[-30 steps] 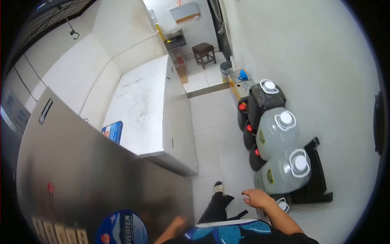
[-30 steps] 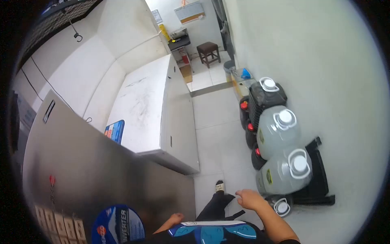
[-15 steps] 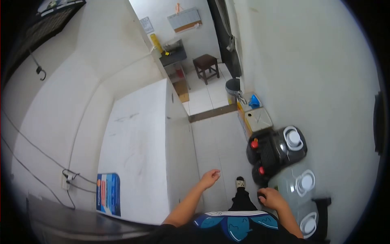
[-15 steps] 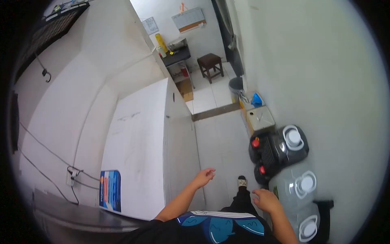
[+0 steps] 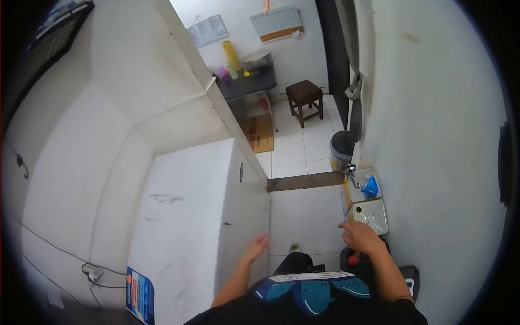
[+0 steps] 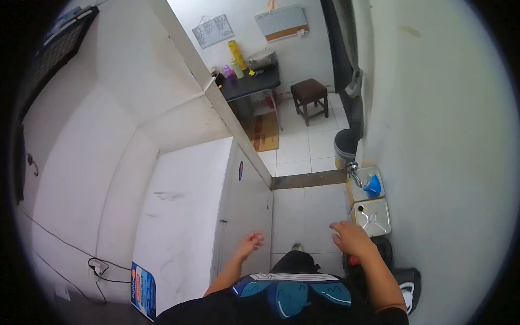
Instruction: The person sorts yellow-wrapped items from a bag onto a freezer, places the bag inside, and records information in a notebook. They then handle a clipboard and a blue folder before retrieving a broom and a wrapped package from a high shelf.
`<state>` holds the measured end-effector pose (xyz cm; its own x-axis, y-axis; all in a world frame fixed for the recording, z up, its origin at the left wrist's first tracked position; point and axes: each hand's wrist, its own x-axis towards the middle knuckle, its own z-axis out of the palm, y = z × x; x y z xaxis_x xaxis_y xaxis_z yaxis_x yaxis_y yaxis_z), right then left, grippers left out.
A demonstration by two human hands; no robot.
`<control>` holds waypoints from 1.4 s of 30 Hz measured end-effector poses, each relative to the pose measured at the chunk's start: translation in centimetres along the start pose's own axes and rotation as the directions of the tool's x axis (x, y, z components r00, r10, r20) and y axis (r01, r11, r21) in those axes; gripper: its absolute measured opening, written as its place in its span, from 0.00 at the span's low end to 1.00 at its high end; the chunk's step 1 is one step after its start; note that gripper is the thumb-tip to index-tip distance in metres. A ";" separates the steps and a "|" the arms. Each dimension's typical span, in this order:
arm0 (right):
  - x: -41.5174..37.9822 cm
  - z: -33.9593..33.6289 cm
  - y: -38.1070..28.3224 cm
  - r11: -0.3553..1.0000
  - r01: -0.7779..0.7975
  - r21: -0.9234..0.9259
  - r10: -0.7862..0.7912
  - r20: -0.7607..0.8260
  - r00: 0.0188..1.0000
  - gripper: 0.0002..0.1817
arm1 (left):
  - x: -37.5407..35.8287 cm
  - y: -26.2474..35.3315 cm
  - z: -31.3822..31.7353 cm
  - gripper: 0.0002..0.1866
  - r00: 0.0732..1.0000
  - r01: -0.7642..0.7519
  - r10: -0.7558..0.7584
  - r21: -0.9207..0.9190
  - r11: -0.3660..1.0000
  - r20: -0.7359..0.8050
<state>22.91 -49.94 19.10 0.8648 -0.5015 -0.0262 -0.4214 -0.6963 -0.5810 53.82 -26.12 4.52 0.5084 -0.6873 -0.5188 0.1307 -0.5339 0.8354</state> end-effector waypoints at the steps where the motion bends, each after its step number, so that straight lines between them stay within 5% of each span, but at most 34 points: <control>1: 3.1 -0.7 0.8 1.000 0.010 0.000 -0.010 -0.010 1.000 0.15 | 2.2 1.4 -0.6 0.18 1.000 0.010 -0.010 -0.018 1.000 -0.027; 8: 20.4 -2.8 5.6 0.993 -0.073 0.096 0.075 -0.020 0.997 0.15 | 21.0 12.8 -5.9 0.17 0.998 -0.051 0.049 -0.055 0.997 -0.030; 19: 41.1 -10.3 14.9 0.935 -0.265 0.237 0.283 -0.043 0.958 0.15 | 48.1 36.7 -3.2 0.17 0.954 -0.285 0.279 0.037 0.958 0.113; 22: 48.2 -12.1 19.2 0.950 -0.207 0.232 0.217 -0.018 0.976 0.15 | 53.7 38.2 -3.1 0.18 0.952 -0.299 0.296 0.024 0.954 0.083; 25: 57.4 -15.5 20.9 0.979 -0.130 0.156 0.130 0.008 0.991 0.15 | 57.8 38.3 -4.5 0.18 0.996 -0.084 0.083 0.011 0.996 0.014; 32: 75.9 -18.4 23.1 0.984 0.068 0.162 -0.096 0.170 0.981 0.15 | 62.6 40.7 -9.9 0.17 0.961 -0.034 -0.011 -0.160 0.987 -0.276; 42: 98.7 -9.9 24.8 0.938 0.278 0.209 -0.331 0.291 0.898 0.15 | 77.5 37.7 -18.7 0.18 0.901 -0.073 -0.072 -0.315 0.946 -0.427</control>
<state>95.07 -121.77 10.13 0.9952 -0.0702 -0.0677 -0.0974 -0.6848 -0.7221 114.06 -90.31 -0.83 0.8124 -0.3703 -0.4505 0.3544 -0.3000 0.8857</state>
